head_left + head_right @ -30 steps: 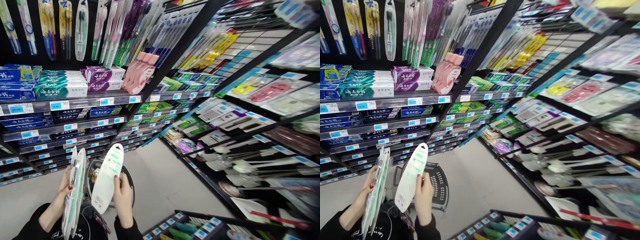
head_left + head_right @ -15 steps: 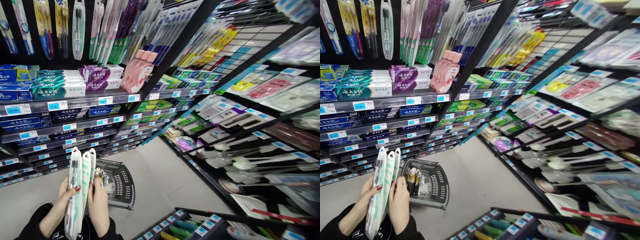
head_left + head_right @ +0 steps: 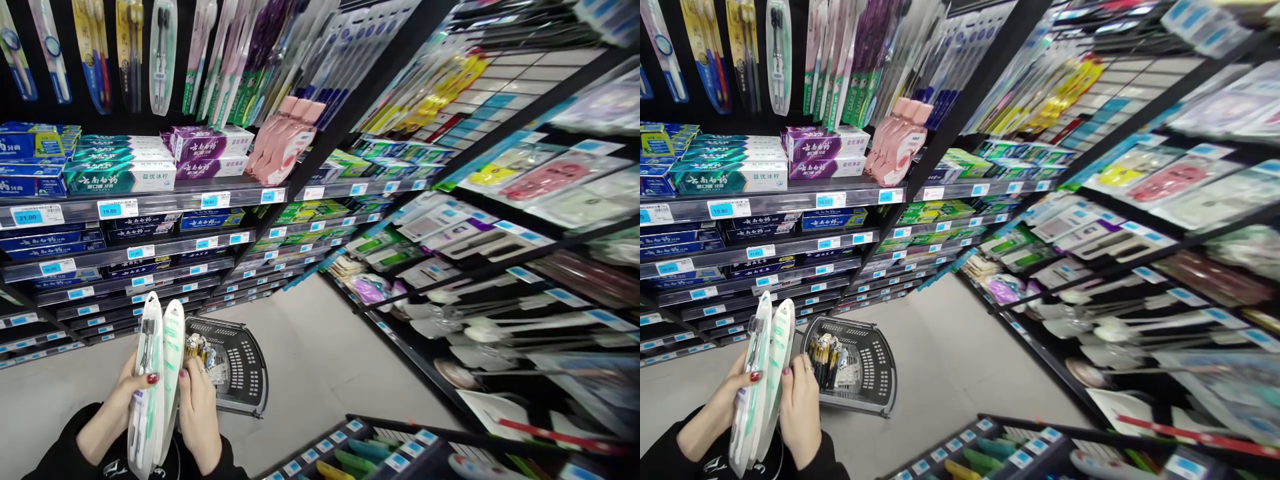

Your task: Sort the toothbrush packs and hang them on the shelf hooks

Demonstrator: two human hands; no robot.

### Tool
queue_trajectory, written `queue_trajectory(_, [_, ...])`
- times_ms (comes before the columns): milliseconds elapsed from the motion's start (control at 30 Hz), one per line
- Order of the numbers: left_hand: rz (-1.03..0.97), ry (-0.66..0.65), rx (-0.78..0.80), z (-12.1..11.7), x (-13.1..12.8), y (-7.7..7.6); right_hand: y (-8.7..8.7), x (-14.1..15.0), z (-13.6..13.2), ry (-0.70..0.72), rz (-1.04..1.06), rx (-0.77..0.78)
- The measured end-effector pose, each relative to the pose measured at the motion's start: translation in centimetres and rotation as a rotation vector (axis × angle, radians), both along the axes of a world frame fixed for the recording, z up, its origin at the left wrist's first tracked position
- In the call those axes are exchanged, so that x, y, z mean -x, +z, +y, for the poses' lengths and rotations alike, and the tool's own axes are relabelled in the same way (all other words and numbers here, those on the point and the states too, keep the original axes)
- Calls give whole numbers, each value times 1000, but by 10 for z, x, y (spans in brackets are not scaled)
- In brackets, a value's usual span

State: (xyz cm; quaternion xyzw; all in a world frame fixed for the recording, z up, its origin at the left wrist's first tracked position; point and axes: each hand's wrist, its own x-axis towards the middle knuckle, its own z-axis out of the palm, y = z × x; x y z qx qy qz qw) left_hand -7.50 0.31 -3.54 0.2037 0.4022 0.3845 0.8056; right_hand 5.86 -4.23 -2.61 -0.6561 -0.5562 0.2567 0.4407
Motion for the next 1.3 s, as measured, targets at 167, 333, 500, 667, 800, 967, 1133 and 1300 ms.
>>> queue_trajectory(167, [44,5,20,-2,-2,-10,15,5,-1,-156,-77,-179])
queue_trajectory(333, [79,104,168,-1,-3,-8,38,14,9,-26,-155,79])
queue_trajectory(500, [-298,-38,294,5,-6,9,31,13,8,-33,-79,66])
queue_trajectory(667, [-311,-46,372,5,-9,6,20,14,2,-101,-28,68])
queue_trajectory(800, [-112,58,289,1,-11,2,22,17,-1,-142,-155,16])
queue_trajectory(967, [170,162,213,-3,-13,0,23,18,-3,-171,-240,-41])
queue_trajectory(1133, [98,164,231,-3,-13,0,17,19,0,-197,47,-23])
queue_trajectory(1300, [36,62,175,0,-12,4,19,18,0,-181,242,-29])
